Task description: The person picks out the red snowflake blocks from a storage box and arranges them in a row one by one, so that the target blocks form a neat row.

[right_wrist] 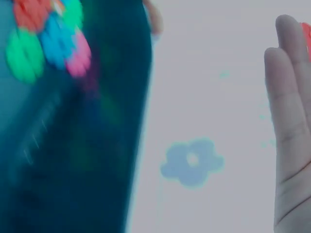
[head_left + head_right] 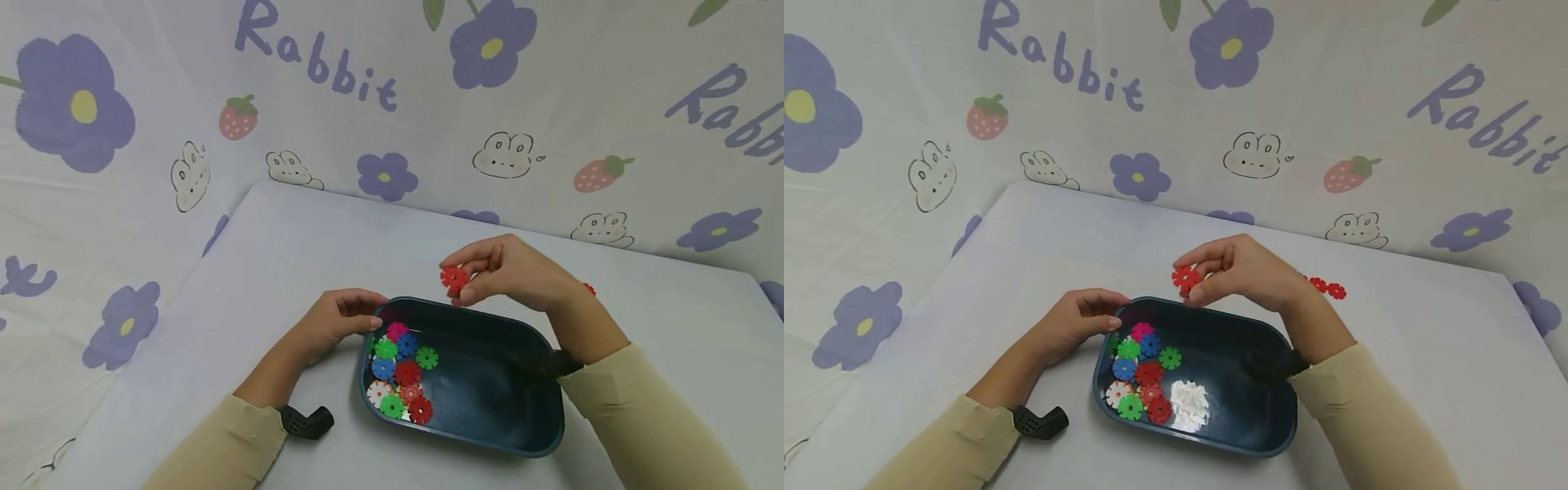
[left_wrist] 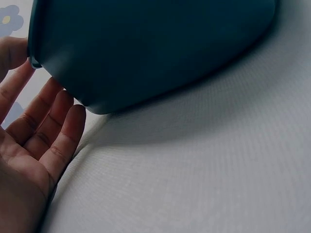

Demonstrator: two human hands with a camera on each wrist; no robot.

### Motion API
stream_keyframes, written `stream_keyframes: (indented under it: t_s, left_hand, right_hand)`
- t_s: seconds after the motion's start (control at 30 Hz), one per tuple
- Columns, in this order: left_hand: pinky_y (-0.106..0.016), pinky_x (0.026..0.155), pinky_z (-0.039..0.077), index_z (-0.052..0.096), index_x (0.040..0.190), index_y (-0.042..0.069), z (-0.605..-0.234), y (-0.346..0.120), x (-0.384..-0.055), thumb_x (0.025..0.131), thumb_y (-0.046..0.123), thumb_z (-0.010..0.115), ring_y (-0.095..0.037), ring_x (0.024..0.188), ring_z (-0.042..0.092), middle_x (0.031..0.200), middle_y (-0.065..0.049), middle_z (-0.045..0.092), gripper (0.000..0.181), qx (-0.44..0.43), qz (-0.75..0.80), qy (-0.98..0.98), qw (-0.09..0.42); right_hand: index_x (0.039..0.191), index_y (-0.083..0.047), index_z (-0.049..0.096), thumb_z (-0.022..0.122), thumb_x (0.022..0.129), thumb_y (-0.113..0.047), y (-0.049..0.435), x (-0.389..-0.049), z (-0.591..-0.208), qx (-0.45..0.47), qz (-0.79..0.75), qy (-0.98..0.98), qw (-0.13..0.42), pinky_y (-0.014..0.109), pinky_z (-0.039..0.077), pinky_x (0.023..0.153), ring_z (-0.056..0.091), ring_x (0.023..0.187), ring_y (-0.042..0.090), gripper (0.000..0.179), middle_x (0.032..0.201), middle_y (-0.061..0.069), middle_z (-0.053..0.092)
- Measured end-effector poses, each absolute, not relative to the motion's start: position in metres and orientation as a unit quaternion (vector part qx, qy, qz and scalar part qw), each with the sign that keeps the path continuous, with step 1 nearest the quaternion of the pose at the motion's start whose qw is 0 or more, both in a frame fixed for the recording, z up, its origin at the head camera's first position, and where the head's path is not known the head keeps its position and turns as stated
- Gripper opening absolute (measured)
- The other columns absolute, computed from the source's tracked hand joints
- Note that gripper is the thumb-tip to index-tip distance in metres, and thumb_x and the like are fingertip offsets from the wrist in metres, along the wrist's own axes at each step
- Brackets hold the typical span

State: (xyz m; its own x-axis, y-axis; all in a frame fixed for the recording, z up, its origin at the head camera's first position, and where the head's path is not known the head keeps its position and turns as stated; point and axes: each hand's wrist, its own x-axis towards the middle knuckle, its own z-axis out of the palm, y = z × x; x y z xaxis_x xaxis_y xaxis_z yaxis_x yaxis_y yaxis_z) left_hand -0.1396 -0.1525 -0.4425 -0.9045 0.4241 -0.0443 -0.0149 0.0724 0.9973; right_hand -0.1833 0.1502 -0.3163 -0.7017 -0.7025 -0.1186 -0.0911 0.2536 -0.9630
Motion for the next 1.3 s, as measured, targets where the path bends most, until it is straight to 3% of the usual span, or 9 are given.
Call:
stream_keyframes:
  t_s: [0.13,0.27,0.37,0.47,0.6,0.8,1.07,1.3]
  left_hand:
    - [-0.030,0.086,0.053,0.068,0.121,0.012,-0.443,-0.154,-0.140,0.088,0.019,0.073,-0.023,0.104,0.060,0.119,-0.006,0.068,0.034,0.139,0.666,0.715,0.164]
    - [-0.030,0.086,0.054,0.069,0.121,0.012,-0.444,-0.155,-0.139,0.088,0.020,0.073,-0.022,0.104,0.061,0.118,-0.006,0.069,0.034,0.134,0.667,0.714,0.165]
    - [-0.030,0.086,0.054,0.068,0.121,0.012,-0.445,-0.155,-0.139,0.087,0.020,0.074,-0.022,0.103,0.061,0.119,-0.007,0.069,0.035,0.134,0.670,0.710,0.169]
    - [-0.030,0.086,0.054,0.069,0.121,0.012,-0.446,-0.155,-0.139,0.088,0.021,0.074,-0.023,0.103,0.061,0.119,-0.007,0.068,0.035,0.136,0.671,0.708,0.172]
    - [-0.030,0.087,0.054,0.069,0.121,0.013,-0.446,-0.154,-0.139,0.088,0.020,0.074,-0.022,0.106,0.059,0.120,-0.006,0.067,0.034,0.136,0.669,0.710,0.171]
    - [-0.031,0.089,0.054,0.069,0.121,0.013,-0.446,-0.154,-0.139,0.088,0.020,0.074,-0.022,0.109,0.058,0.122,-0.006,0.066,0.034,0.136,0.667,0.713,0.168]
    - [-0.031,0.090,0.054,0.069,0.121,0.013,-0.443,-0.156,-0.140,0.087,0.021,0.074,-0.022,0.111,0.059,0.122,-0.007,0.067,0.035,0.140,0.667,0.713,0.164]
    - [-0.031,0.090,0.054,0.068,0.121,0.012,-0.443,-0.155,-0.140,0.087,0.019,0.074,-0.022,0.110,0.059,0.122,-0.008,0.066,0.035,0.139,0.668,0.711,0.168]
  right_hand:
    - [0.124,-0.001,0.064,0.070,0.089,-0.004,0.179,-0.204,-0.316,-0.232,-0.544,0.781,0.199,0.035,0.058,0.083,0.074,0.090,0.025,0.035,0.096,0.007,0.075]
    - [0.128,-0.011,0.064,0.074,0.088,-0.025,0.203,-0.226,-0.325,-0.140,-0.474,0.859,0.132,0.031,0.056,0.087,0.072,0.097,0.021,0.043,0.105,0.006,0.074]
    - [0.132,-0.016,0.062,0.075,0.085,-0.041,0.219,-0.241,-0.342,-0.092,-0.388,0.908,0.125,0.040,0.054,0.093,0.065,0.110,0.026,0.055,0.120,0.010,0.069]
    - [0.135,-0.018,0.060,0.075,0.084,-0.047,0.232,-0.251,-0.365,-0.073,-0.308,0.938,0.143,0.048,0.052,0.094,0.055,0.122,0.033,0.061,0.134,0.014,0.061]
    - [0.136,-0.018,0.061,0.076,0.084,-0.042,0.239,-0.262,-0.391,-0.088,-0.259,0.947,0.170,0.051,0.051,0.096,0.041,0.135,0.042,0.059,0.146,0.014,0.051]
    - [0.132,-0.011,0.064,0.077,0.085,-0.032,0.234,-0.268,-0.404,-0.140,-0.243,0.946,0.164,0.059,0.039,0.107,0.024,0.146,0.044,0.053,0.155,0.015,0.038]
    - [0.130,-0.009,0.064,0.075,0.086,-0.030,0.229,-0.273,-0.406,-0.155,-0.224,0.951,0.148,0.064,0.028,0.111,0.024,0.145,0.044,0.049,0.155,0.017,0.037]
    - [0.125,-0.010,0.067,0.073,0.088,-0.027,0.230,-0.272,-0.407,-0.145,-0.227,0.952,0.146,0.063,0.030,0.110,0.023,0.146,0.044,0.041,0.155,0.016,0.038]
